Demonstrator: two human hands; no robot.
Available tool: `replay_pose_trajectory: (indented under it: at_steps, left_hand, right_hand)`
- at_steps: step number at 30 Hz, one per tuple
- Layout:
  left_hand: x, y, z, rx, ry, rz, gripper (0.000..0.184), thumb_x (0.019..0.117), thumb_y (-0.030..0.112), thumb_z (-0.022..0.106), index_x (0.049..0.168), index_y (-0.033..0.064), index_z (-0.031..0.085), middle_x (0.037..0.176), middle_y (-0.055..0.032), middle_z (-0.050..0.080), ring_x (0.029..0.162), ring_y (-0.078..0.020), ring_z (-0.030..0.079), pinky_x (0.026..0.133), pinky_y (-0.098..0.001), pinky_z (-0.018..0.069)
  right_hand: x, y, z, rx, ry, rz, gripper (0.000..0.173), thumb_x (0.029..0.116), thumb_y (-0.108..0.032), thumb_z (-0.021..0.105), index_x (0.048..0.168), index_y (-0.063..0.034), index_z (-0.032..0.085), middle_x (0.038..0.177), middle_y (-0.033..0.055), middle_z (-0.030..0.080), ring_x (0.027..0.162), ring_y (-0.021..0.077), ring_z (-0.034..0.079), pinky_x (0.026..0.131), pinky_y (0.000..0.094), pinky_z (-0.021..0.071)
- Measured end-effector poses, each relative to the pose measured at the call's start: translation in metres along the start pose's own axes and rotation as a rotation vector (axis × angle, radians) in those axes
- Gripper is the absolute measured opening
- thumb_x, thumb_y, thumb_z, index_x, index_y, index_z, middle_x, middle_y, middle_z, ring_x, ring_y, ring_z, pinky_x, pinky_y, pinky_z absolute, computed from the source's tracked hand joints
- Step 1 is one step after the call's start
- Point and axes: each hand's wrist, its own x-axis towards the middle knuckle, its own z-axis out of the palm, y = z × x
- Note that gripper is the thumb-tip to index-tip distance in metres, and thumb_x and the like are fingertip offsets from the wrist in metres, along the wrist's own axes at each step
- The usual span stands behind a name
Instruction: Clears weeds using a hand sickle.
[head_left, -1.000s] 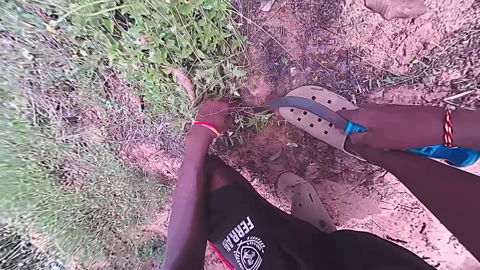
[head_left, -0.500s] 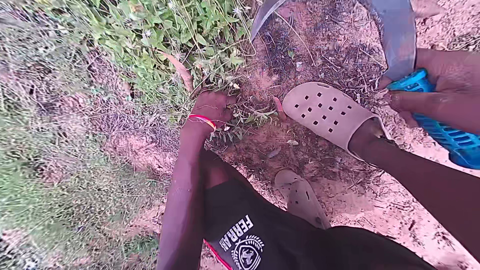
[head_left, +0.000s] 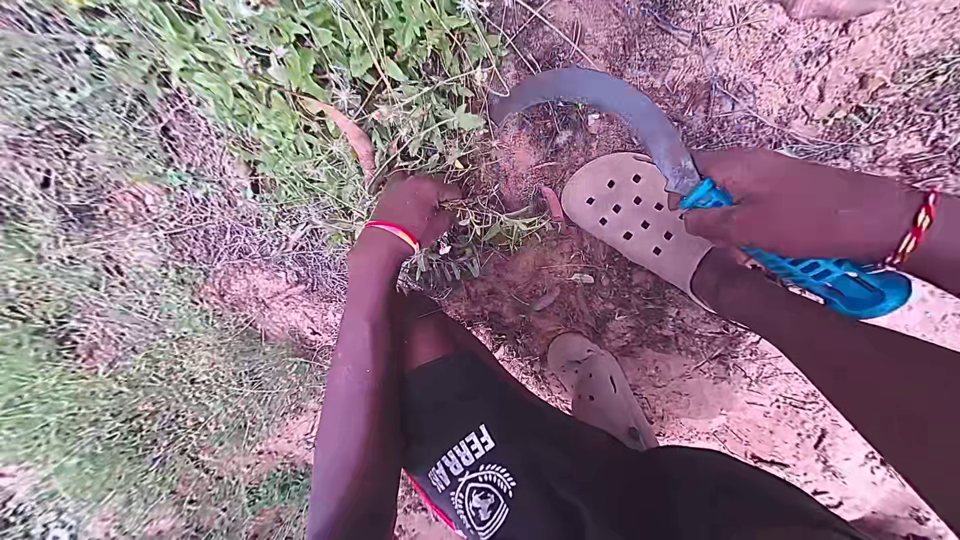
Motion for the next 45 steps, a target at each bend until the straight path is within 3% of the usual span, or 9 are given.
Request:
replay_pose_trajectory:
  at_steps: [3,17,20,24,26,30,35,40,45]
  left_hand:
    - [0.001,-0.002,0.002,-0.01,-0.014,0.01,0.023,0.0953,0.008,0.067,0.116,0.006,0.076,0.114,-0.0266,0.071,0.109,-0.05,0.065,0.099,-0.073,0.0421]
    - [0.003,0.003,0.004,-0.072,-0.06,-0.016,0.02,0.0977,0.009,0.063,0.113,0.0058,0.076,0.115,-0.0242,0.071,0.11,-0.0474,0.066,0.096,-0.0715,0.0445]
    - [0.001,-0.009,0.007,-0.122,0.024,0.045,0.021,0.0947,0.006,0.065,0.112,0.0028,0.076,0.112,-0.0255,0.072,0.107,-0.0472,0.068,0.097,-0.0709,0.0452]
    - [-0.05,-0.023,0.01,-0.375,0.298,0.115,0.016,0.0878,-0.002,0.062,0.097,-0.0016,0.075,0.095,-0.0184,0.071,0.09,-0.031,0.067,0.085,-0.0558,0.0512]
    - [-0.06,-0.021,0.005,-0.318,0.411,0.192,0.012,0.0847,0.004,0.063,0.09,-0.0014,0.072,0.086,-0.0148,0.068,0.077,-0.0259,0.064,0.073,-0.0499,0.0498]
    - [-0.06,-0.034,0.008,-0.296,0.408,0.034,0.014,0.0888,-0.006,0.066,0.099,-0.0055,0.074,0.101,-0.0267,0.071,0.094,-0.0449,0.068,0.086,-0.0691,0.0477]
    - [-0.077,-0.049,0.015,-0.405,0.485,0.036,0.017,0.0876,-0.002,0.062,0.1,-0.0065,0.071,0.097,-0.0178,0.07,0.092,-0.023,0.066,0.089,-0.0473,0.0515]
    - [-0.087,-0.045,0.024,-0.445,0.452,-0.017,0.014,0.0866,-0.009,0.062,0.099,-0.0071,0.07,0.096,-0.0167,0.069,0.089,-0.021,0.065,0.087,-0.044,0.0526]
    - [-0.041,-0.022,0.035,-0.155,0.018,-0.232,0.022,0.0944,0.008,0.067,0.112,0.0104,0.079,0.116,-0.0225,0.072,0.114,-0.0465,0.065,0.099,-0.073,0.0438]
  right_hand:
    - [0.011,-0.011,0.008,-0.149,-0.159,0.06,0.014,0.1034,-0.015,0.06,0.116,-0.0099,0.056,0.07,0.0069,0.059,0.05,0.0177,0.057,0.048,0.035,0.0524]
    - [-0.003,-0.009,0.015,-0.359,-0.078,0.019,0.025,0.1011,-0.019,0.064,0.122,-0.0095,0.055,0.076,0.0071,0.059,0.062,0.0221,0.06,0.055,0.0416,0.0499]
    - [-0.016,-0.015,0.009,-0.498,-0.044,-0.013,0.031,0.0997,-0.022,0.066,0.127,-0.0107,0.056,0.076,0.0067,0.06,0.071,0.025,0.062,0.061,0.045,0.0502]
    - [-0.055,0.03,-0.002,-0.381,0.127,-0.353,0.033,0.0849,-0.022,0.063,0.116,-0.011,0.063,0.065,0.002,0.058,0.054,0.0181,0.058,0.045,0.0426,0.0448]
    - [-0.066,0.03,-0.007,-0.349,0.134,-0.388,0.033,0.0872,-0.023,0.063,0.118,-0.011,0.063,0.065,0.0013,0.057,0.054,0.0161,0.057,0.045,0.0407,0.0446]
    - [-0.043,0.013,0.002,-0.309,0.135,-0.382,0.015,0.0876,-0.017,0.068,0.101,-0.0185,0.063,0.06,-0.0097,0.052,0.049,0.0035,0.05,0.043,0.0255,0.0393]
    - [-0.04,0.014,0.003,-0.252,0.182,-0.513,0.019,0.0822,-0.022,0.065,0.101,-0.0183,0.066,0.06,-0.0132,0.053,0.05,-0.0039,0.05,0.042,0.0194,0.0397]
    - [-0.044,0.007,0.004,-0.387,0.19,-0.561,0.026,0.0822,-0.024,0.062,0.107,-0.0166,0.067,0.057,-0.0116,0.05,0.048,0.002,0.049,0.041,0.0265,0.0381]
    - [-0.023,0.016,-0.005,0.145,0.146,-0.307,0.017,0.0937,-0.002,0.062,0.108,-0.0114,0.063,0.066,-0.0012,0.061,0.048,0.0064,0.056,0.044,0.0222,0.0493]
